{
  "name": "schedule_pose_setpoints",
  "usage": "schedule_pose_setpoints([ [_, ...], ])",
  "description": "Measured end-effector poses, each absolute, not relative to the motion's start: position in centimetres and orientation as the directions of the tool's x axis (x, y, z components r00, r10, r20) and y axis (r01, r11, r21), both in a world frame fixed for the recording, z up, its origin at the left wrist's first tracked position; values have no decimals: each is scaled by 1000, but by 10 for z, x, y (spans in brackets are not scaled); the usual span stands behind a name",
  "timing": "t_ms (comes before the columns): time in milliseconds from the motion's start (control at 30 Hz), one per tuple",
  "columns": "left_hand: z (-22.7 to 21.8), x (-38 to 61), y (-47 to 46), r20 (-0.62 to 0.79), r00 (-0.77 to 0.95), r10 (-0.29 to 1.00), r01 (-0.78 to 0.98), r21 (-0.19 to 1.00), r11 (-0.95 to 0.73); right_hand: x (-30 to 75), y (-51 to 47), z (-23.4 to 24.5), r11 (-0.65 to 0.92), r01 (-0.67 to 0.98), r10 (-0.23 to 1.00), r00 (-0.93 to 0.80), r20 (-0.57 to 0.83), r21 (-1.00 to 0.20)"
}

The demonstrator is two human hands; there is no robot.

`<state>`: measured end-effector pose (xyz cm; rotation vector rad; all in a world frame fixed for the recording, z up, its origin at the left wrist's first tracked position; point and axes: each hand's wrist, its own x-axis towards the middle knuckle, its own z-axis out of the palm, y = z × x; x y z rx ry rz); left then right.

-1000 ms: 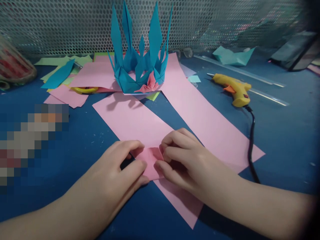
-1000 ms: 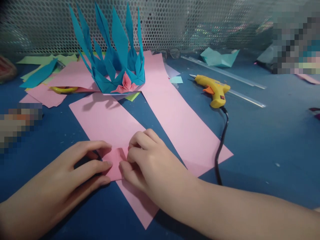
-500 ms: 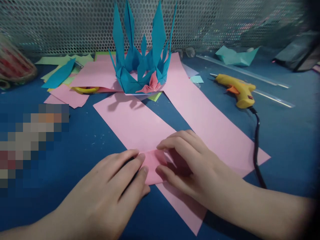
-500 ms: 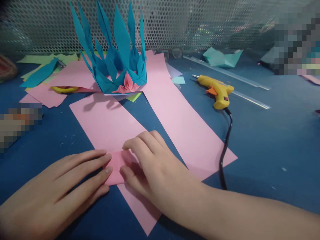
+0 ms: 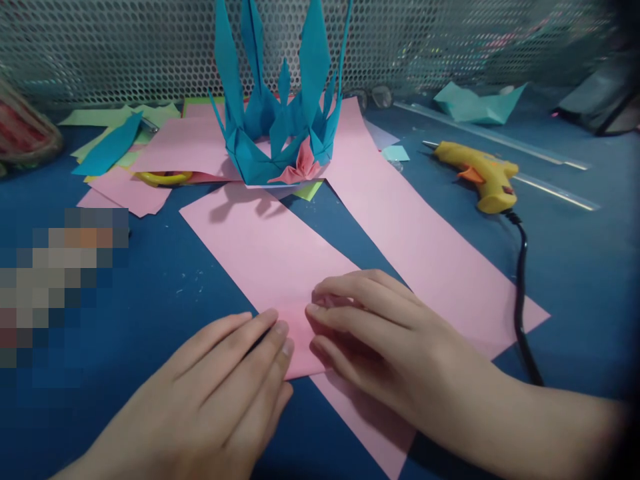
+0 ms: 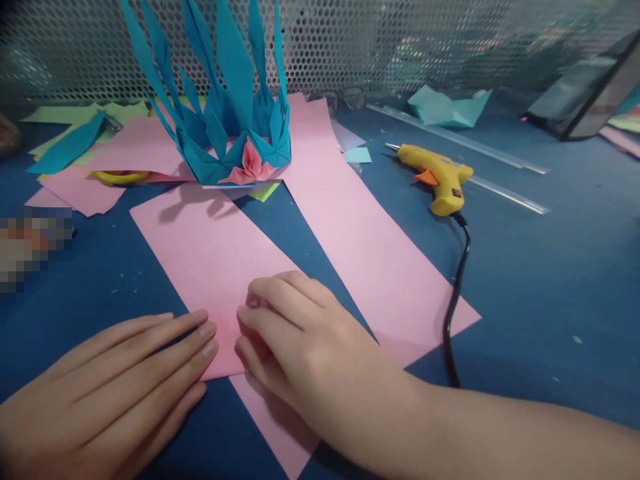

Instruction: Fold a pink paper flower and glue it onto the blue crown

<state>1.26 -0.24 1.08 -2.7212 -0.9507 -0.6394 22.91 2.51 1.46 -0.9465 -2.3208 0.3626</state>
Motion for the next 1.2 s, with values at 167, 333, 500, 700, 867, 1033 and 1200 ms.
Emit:
schedule_pose_setpoints([
  [167, 15, 3, 10, 398, 691, 603, 555, 241, -796, 226, 25, 16, 715, 550, 699, -584, 412, -432],
  [333, 22, 1, 20, 361, 644, 674, 580, 343, -739, 229, 25, 18, 755, 499, 649, -661, 377, -425],
  [500, 26, -2, 19, 322, 683, 655, 582, 302, -755, 232, 26, 27, 820, 400, 534, -791, 298, -409],
  [700, 22, 1, 16, 304, 742, 598, 571, 183, -801, 234, 29, 33, 856, 390, 490, -822, 291, -338],
  [867, 22, 3, 7, 289, 799, 528, 538, 51, -841, 238, 25, 32, 907, 355, 412, -860, 301, -229],
  [1033, 26, -8, 3, 221, 826, 518, 520, 54, -853, 239, 22, 33, 918, 362, 395, -874, 284, -162],
  [1200, 25, -17, 4, 198, 842, 501, 496, 80, -865, 244, 25, 32, 913, 346, 388, -900, 200, -215],
])
